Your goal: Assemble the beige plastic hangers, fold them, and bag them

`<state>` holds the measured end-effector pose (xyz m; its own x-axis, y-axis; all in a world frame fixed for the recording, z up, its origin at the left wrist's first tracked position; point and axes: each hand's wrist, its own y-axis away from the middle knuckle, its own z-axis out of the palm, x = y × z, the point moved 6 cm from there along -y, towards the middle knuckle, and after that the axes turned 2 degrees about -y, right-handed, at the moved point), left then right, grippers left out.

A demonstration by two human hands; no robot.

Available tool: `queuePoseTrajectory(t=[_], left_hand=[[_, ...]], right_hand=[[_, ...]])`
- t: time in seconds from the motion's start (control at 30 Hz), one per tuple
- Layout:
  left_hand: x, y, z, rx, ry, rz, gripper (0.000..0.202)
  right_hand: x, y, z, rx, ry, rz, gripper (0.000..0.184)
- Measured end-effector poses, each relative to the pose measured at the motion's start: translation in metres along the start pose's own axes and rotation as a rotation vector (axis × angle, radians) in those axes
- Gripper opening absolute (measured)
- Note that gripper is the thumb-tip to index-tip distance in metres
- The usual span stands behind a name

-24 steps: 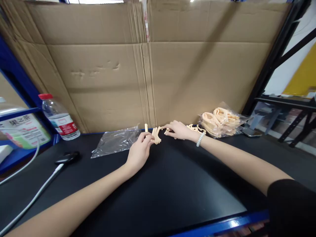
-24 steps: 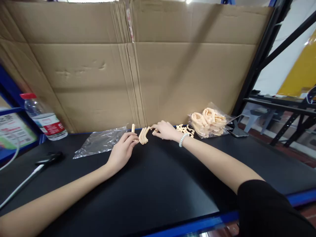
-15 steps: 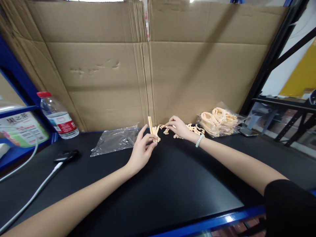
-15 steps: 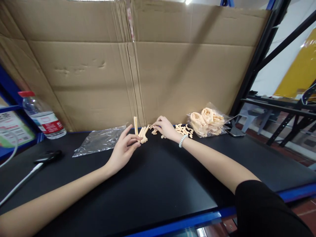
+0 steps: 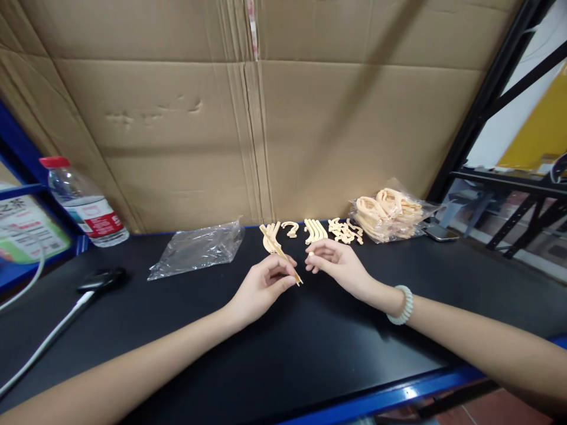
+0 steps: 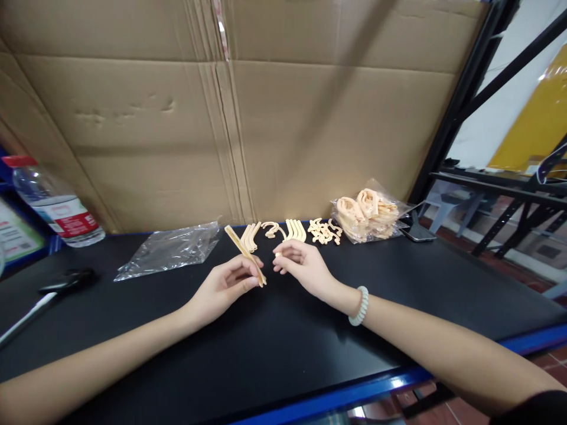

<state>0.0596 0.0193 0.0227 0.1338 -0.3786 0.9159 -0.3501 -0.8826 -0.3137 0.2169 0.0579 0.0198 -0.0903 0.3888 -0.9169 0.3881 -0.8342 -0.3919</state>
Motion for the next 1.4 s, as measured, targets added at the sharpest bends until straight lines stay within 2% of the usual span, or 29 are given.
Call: queuePoseTrajectory(t=[0.07,0.17,0.27,0.43,0.5,0.6,0.67,0.8,0.97,1.13,1.4], left_hand=[[0.000,0.000,0.002,-0.011,0.048,0.014,0.017],[-0.001,-0.001,0.001,0.022,0.129,0.018,0.030],[-0.005,-0.001,-0.001,0.075,0.143,-0.023,0.041],[-0.010,-0.001,-0.005,0.117,0.164,-0.065,0.049],[-0.010,-0.001,-0.006,0.133,0.164,-0.075,0.050],[-0.007,-0.001,-0.005,0.132,0.182,-0.075,0.050],[-0.004,0.000,-0.004,0.121,0.164,-0.072,0.044],[-0.001,0.003,0.000,0.082,0.061,-0.075,0.027],[0.003,0.004,-0.002,0.122,-0.091,0.007,0.024],[0.004,0.004,-0.004,0.138,-0.139,0.042,0.023],[0.011,0.006,0.000,0.099,-0.102,0.048,0.022]], right_hand=[[0.003,0.002,0.004,-0.023,-0.038,0.037,0.025],[0.006,0.003,0.007,-0.053,-0.100,0.093,0.024],[0.009,0.005,0.002,-0.019,-0.160,0.126,0.019],[0.017,0.007,-0.003,0.058,-0.350,0.219,0.039],[0.019,0.007,-0.003,0.070,-0.372,0.245,0.038],[0.020,0.008,-0.001,0.064,-0.362,0.261,0.026],[0.019,0.008,0.001,0.029,-0.338,0.263,0.027],[0.017,0.008,0.005,-0.053,-0.270,0.226,0.021],[0.015,0.007,0.006,-0.086,-0.248,0.206,0.014],[0.012,0.010,0.013,-0.191,-0.191,0.245,0.016],[0.010,0.011,0.015,-0.223,-0.162,0.252,0.023]])
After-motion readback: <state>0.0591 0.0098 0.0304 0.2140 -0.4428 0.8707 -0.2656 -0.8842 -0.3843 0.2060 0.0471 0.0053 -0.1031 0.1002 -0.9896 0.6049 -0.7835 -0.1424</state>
